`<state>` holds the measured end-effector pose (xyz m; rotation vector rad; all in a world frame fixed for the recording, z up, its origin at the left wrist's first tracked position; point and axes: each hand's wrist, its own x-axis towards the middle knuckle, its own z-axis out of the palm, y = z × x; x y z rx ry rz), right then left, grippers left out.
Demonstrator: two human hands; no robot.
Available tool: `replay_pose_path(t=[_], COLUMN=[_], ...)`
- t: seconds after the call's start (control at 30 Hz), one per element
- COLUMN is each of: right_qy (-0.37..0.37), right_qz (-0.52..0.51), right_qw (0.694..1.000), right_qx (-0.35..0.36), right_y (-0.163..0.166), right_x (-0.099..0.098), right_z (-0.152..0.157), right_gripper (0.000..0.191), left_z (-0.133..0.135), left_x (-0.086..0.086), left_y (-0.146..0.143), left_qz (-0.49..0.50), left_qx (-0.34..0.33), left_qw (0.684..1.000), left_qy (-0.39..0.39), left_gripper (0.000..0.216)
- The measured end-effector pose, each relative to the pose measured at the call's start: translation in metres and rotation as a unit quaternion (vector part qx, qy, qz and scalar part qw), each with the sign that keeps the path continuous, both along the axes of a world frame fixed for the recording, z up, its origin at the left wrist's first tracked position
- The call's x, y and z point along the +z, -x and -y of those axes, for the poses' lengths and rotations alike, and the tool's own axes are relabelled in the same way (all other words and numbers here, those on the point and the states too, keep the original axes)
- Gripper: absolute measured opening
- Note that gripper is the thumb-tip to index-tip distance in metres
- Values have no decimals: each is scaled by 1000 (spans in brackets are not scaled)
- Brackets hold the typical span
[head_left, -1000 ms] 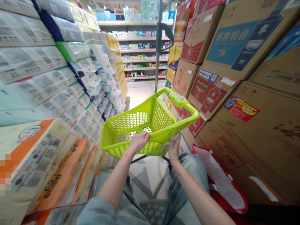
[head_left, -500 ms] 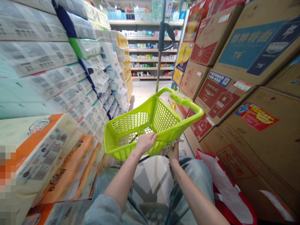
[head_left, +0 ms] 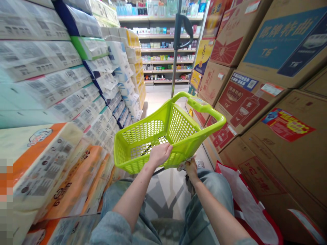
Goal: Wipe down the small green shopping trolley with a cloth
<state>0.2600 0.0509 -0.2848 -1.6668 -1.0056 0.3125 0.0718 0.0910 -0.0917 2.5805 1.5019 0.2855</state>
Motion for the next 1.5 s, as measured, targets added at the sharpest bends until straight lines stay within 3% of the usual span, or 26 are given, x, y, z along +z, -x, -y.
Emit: replay_pose_path(t=[0.1, 0.17, 0.27, 0.37, 0.47, 0.63, 0.73, 0.97, 1.13, 1.23, 1.33, 1.43, 1.5], right_qy=[23, -17, -102, -102, -88, -6, 13, 18, -27, -26, -33, -50, -74], right_qz=[-5, -19, -49, -21, 46, 124, 150, 142, 199, 208, 152, 71, 50], right_qw=[998, 996, 993, 993, 993, 992, 988, 989, 967, 959, 975, 995, 996], right_qx=[-58, -80, -29, -51, -62, 2, 25, 32, 159, 191, 158, 51, -21], right_y=[-4, 1, 11, 15, 14, 15, 10, 10, 52, 69, 62, 32, 7], right_x=[24, 51, 95, 123, 120, 75, 64, 90, 117, 125, 126, 134, 147], right_z=[6, 9, 7, -1, -4, 7, 10, 8, 13, 13, 12, 9, 8], right_gripper=[41, 43, 41, 38, 33, 36, 38, 36, 20, 15, 14, 21, 30], left_z=[-1, -2, -1, 0, 0, 1, 0, -1, -1, 0, -3, -9, -13], left_x=[0, 0, -1, -1, -1, 1, 2, 4, 6, 5, 3, 0, -3], left_y=[-2, -3, -5, -7, -10, -18, -20, -18, -18, -17, -13, 2, 19], left_qz=[-2, -2, 4, 13, 18, 26, 29, 40, 73, 95, 154, 251, 256], left_qx=[0, -2, -4, -8, -12, -10, -12, -12, -18, -12, -32, -57, -41], left_qw=[1000, 1000, 1000, 1000, 999, 999, 998, 997, 993, 990, 980, 955, 952], left_qy=[8, 13, 14, 20, 32, 45, 51, 70, 90, 106, 122, 148, 164], left_gripper=[47, 47, 48, 48, 48, 50, 51, 53, 57, 57, 55, 55, 59])
